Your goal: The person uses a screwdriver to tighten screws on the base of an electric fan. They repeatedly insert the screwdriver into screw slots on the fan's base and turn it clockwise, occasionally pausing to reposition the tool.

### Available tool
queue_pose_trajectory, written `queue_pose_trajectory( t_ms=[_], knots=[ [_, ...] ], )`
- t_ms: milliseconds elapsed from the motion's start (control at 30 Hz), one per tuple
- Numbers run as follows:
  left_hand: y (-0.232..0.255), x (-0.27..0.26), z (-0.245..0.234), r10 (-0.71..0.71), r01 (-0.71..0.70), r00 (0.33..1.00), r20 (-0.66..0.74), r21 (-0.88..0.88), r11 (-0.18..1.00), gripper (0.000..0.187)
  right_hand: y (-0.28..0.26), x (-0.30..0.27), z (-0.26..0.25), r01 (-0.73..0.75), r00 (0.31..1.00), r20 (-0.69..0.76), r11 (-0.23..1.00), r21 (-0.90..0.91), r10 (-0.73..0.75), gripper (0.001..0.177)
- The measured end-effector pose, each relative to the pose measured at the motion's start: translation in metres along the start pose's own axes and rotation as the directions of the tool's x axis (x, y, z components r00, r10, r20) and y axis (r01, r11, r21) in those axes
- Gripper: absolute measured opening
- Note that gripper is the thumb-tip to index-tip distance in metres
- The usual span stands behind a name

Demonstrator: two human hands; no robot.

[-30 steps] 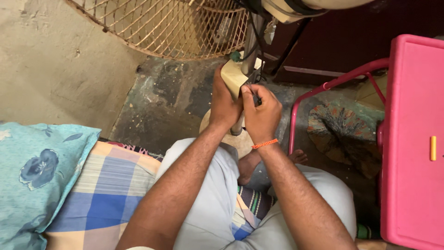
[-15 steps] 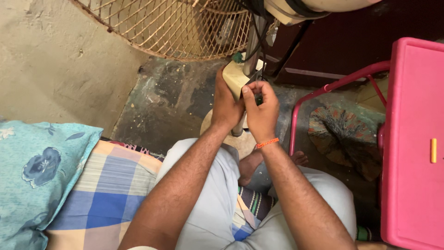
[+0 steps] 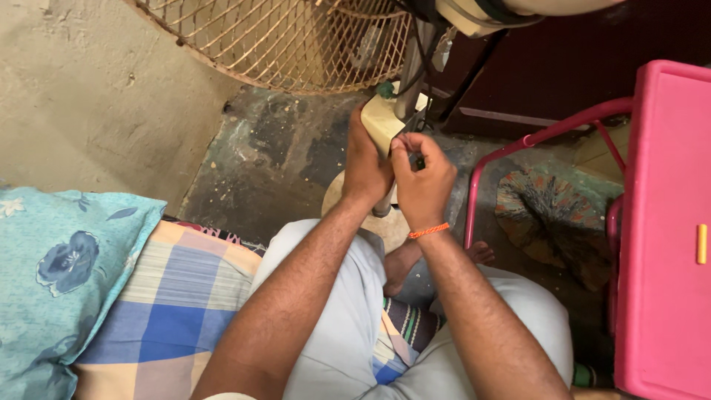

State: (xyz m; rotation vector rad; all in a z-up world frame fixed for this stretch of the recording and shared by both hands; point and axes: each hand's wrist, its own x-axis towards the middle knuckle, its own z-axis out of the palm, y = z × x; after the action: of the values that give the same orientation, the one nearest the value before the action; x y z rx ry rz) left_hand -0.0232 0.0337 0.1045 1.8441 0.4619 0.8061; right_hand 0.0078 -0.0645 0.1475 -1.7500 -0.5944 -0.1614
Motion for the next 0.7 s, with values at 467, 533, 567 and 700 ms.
queue_pose_trajectory(
  t_ms=[467,533,567,700],
  knots=[
    [0.001,0.002,0.0,-0.017,0.017,1.0,0.002,0.017,1.0,0.082,0.015,0.0,0.001,-0.039,0.997,0.067,0.994,0.1,0.033,0.01],
    [-0.001,0.002,0.0,-0.021,0.02,1.0,0.012,0.036,0.999,0.083,0.011,-0.001,0.002,-0.027,0.998,0.064,0.997,0.071,0.022,0.01],
    [-0.002,0.002,0.0,-0.022,0.021,1.0,0.015,0.043,0.999,0.083,0.009,-0.001,0.002,-0.023,0.998,0.059,0.998,0.055,0.02,0.011],
    [-0.004,0.001,0.001,-0.034,0.034,0.999,0.008,0.051,0.998,0.087,0.011,0.003,0.001,0.004,0.995,0.097,0.999,0.032,-0.007,0.014]
  ],
)
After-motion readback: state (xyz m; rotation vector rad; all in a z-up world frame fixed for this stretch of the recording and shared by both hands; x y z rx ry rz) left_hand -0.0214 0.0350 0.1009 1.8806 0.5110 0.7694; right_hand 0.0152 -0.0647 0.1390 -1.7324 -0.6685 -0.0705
